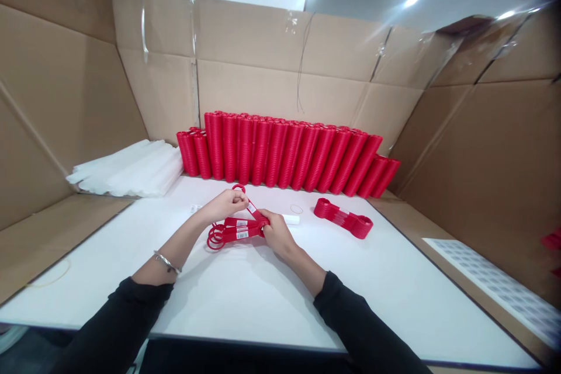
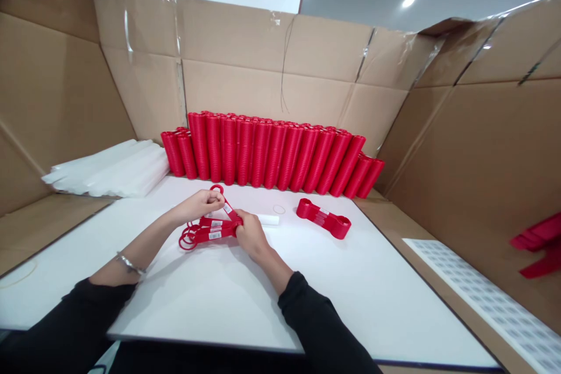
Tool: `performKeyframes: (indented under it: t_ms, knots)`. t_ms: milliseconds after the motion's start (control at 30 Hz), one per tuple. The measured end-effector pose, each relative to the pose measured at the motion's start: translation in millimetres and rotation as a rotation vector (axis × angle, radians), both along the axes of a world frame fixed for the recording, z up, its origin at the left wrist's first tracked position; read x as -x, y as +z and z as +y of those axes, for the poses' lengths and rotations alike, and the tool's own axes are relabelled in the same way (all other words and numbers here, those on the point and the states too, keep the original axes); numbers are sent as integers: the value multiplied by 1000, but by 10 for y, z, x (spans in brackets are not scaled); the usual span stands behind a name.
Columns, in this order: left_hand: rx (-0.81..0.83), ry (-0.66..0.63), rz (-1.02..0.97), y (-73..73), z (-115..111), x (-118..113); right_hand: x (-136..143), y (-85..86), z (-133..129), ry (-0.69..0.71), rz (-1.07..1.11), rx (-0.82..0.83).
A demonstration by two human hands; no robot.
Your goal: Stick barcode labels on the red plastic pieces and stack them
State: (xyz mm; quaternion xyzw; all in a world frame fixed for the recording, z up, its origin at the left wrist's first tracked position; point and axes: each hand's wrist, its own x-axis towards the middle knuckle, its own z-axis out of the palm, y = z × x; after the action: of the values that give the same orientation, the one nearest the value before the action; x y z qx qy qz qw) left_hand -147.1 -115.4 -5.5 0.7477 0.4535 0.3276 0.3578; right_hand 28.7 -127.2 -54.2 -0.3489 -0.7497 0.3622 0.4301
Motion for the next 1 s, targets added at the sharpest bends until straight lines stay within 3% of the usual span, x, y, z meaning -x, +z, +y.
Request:
performKeyframes:
  t_ms: [300,533,633,767,1000]
  knots:
    - [-38,59,40,-12,4,-54,-3,4,-4,-10,-23,4]
    - [-293,184,374,-105,-59,-108,2,9,-18,-18,-7,7]
    - [-304,339,480,-127,-83,-125,7,28,-34,-26,-11,4]
    - [-308,527,421,-159,-33,-87,14,40,-43,-26,-17,-1]
    - [-358,529,279,-172,22,-35,-5,16,-6,-41,-23,-15]
